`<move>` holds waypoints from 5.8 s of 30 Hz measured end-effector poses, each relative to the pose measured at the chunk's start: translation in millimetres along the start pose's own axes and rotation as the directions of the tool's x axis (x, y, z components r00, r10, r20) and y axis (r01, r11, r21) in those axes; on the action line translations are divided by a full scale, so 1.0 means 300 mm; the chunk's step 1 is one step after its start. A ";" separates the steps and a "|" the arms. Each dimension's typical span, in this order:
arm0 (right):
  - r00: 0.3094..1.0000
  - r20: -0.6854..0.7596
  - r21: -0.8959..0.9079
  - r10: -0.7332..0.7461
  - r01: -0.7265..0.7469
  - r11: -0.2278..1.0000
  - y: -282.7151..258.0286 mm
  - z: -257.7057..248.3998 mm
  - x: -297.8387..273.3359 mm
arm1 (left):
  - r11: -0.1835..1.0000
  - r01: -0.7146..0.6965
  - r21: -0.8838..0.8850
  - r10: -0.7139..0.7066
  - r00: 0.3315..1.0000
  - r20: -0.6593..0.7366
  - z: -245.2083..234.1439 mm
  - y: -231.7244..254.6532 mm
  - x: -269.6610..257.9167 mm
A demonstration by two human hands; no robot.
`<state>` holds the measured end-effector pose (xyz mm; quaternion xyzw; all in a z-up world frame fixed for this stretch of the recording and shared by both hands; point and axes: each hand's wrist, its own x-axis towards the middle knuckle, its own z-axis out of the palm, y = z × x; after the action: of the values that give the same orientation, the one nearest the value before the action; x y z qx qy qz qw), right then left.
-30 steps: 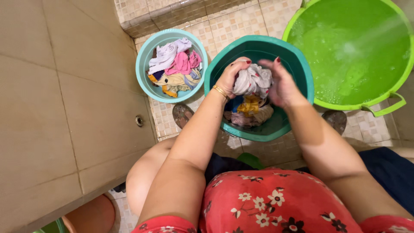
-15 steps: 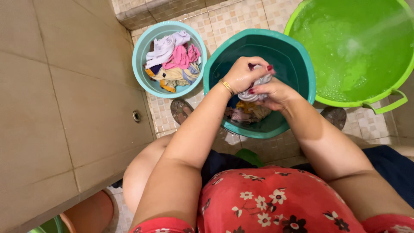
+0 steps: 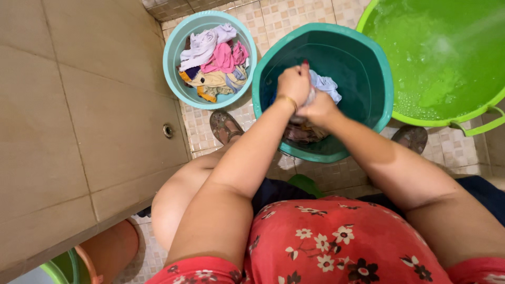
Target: The person washes clothes by hand in a basin of soapy water, scrubbing different garments and rinsing them before placing them into separate plastic buckets.
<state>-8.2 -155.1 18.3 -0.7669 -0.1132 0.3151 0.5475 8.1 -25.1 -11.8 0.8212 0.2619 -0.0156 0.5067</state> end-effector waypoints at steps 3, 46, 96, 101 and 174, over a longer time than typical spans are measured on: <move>0.979 0.028 0.221 0.202 -0.203 0.954 -0.053 -0.045 0.045 | 0.992 0.074 -0.099 -0.065 0.994 0.093 -0.014 -0.007 0.114; 0.967 0.215 -0.247 0.135 -0.080 0.966 -0.238 -0.313 0.132 | 0.974 0.135 0.180 -0.223 0.673 0.705 -0.160 -0.049 0.065; 0.973 0.132 0.498 0.189 -0.230 0.836 -0.072 -0.102 0.089 | 0.843 0.024 -0.537 0.055 0.990 0.132 0.007 0.161 0.072; 1.000 0.009 0.126 -0.003 0.002 0.992 -0.077 -0.074 0.075 | 0.899 0.004 -0.437 -0.002 1.000 0.005 0.019 0.125 0.060; 0.532 -0.232 0.417 0.815 -0.702 0.577 0.494 0.149 0.199 | 0.921 -0.229 0.316 0.111 0.930 0.349 -0.352 0.008 0.110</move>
<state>-14.3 -145.3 -147.2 -0.7014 0.3936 0.3718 0.4635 12.2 76.5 32.0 0.9043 0.0947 -0.1523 0.3874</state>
